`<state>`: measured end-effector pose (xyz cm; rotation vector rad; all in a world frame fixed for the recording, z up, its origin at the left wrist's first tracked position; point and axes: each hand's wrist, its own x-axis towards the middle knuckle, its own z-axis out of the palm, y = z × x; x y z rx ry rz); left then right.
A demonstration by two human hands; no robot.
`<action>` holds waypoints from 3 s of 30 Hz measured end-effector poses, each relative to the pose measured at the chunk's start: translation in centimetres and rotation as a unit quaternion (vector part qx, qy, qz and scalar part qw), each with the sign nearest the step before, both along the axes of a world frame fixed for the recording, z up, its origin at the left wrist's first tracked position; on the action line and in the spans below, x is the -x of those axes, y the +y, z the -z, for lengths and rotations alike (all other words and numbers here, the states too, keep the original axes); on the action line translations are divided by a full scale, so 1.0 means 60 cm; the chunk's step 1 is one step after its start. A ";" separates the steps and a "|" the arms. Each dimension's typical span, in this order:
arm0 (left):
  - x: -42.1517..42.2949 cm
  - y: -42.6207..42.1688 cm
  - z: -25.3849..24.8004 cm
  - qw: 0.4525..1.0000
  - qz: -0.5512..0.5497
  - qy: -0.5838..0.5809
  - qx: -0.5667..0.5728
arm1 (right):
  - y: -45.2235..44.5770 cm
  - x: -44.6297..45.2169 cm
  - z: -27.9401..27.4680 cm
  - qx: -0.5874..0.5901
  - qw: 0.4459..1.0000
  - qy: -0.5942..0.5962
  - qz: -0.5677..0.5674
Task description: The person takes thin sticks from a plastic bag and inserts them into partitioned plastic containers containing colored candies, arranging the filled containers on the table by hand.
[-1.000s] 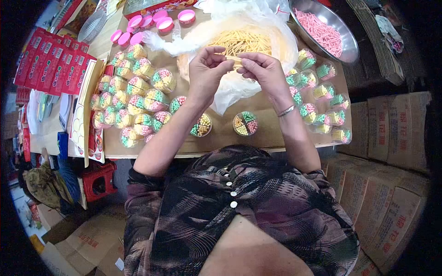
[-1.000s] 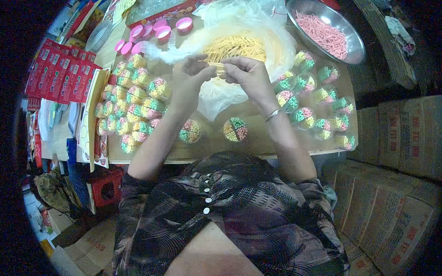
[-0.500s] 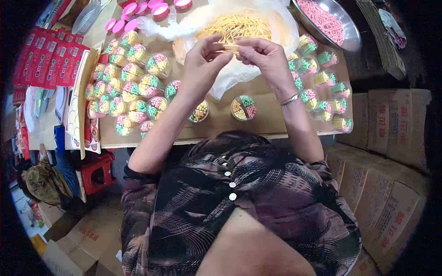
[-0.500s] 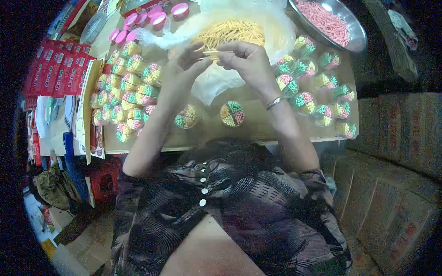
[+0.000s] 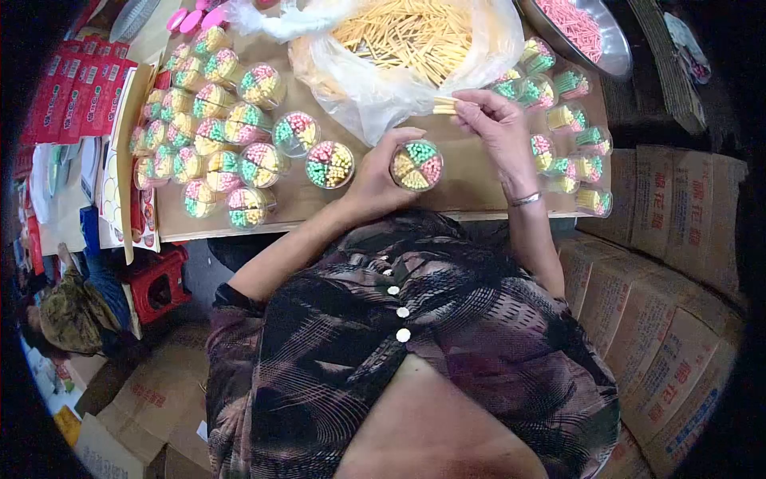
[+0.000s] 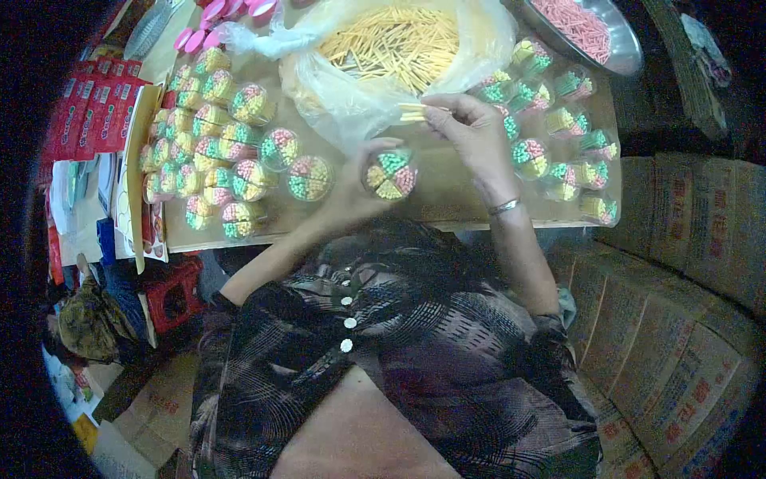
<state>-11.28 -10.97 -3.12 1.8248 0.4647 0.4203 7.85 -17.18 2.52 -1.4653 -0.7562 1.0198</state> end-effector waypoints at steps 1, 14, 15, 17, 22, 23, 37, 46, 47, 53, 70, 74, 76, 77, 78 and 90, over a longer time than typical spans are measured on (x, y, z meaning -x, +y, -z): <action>-0.006 0.000 -0.003 0.999 -0.034 -0.038 -0.010 | -0.002 -0.003 -0.006 -0.014 1.000 -0.006 0.014; -0.071 0.030 -0.091 0.942 -0.226 -0.218 -0.118 | -0.012 0.041 -0.139 -0.280 0.862 -0.421 -0.025; -0.072 0.031 -0.097 0.941 -0.226 -0.222 -0.119 | -0.010 0.046 -0.141 -0.282 0.860 -0.424 -0.025; -0.070 0.032 -0.108 0.943 -0.223 -0.221 -0.113 | -0.006 0.057 -0.138 -0.317 0.822 -0.471 -0.028; -0.069 0.020 -0.117 0.948 -0.221 -0.222 -0.049 | -0.005 0.062 -0.134 -0.364 0.742 -0.562 -0.046; -0.068 0.016 -0.117 0.950 -0.221 -0.221 -0.019 | -0.005 0.061 -0.133 -0.369 0.723 -0.582 -0.053; -0.057 0.036 -0.124 0.929 -0.238 -0.242 -0.148 | -0.017 0.073 -0.139 -0.321 0.705 -0.631 -0.049; -0.053 0.037 -0.137 0.926 -0.250 -0.209 -0.188 | -0.008 0.075 -0.132 -0.360 0.672 -0.643 -0.066; -0.052 0.037 -0.136 0.924 -0.250 -0.210 -0.197 | -0.007 0.076 -0.133 -0.363 0.669 -0.644 -0.071; -0.063 0.033 -0.098 0.935 -0.237 -0.217 -0.152 | -0.019 0.090 -0.148 -0.273 0.707 -0.648 -0.077; -0.049 0.010 -0.111 0.974 -0.184 -0.134 -0.005 | 0.001 0.085 -0.120 -0.312 0.786 -0.534 0.001; -0.042 0.012 -0.134 0.974 -0.196 -0.107 0.038 | -0.015 0.075 -0.101 -0.343 0.749 -0.566 0.010; -0.042 0.012 -0.126 0.976 -0.188 -0.109 0.030 | -0.016 0.077 -0.103 -0.320 0.739 -0.592 -0.017; -0.043 0.012 -0.120 0.977 -0.179 -0.112 0.021 | -0.015 0.079 -0.107 -0.293 0.733 -0.613 -0.045; -0.043 0.014 -0.116 0.978 -0.171 -0.115 0.010 | -0.014 0.081 -0.110 -0.266 0.725 -0.632 -0.072; -0.038 0.008 -0.138 0.976 -0.195 -0.098 -0.005 | -0.012 0.063 -0.109 -0.234 0.799 -0.546 -0.097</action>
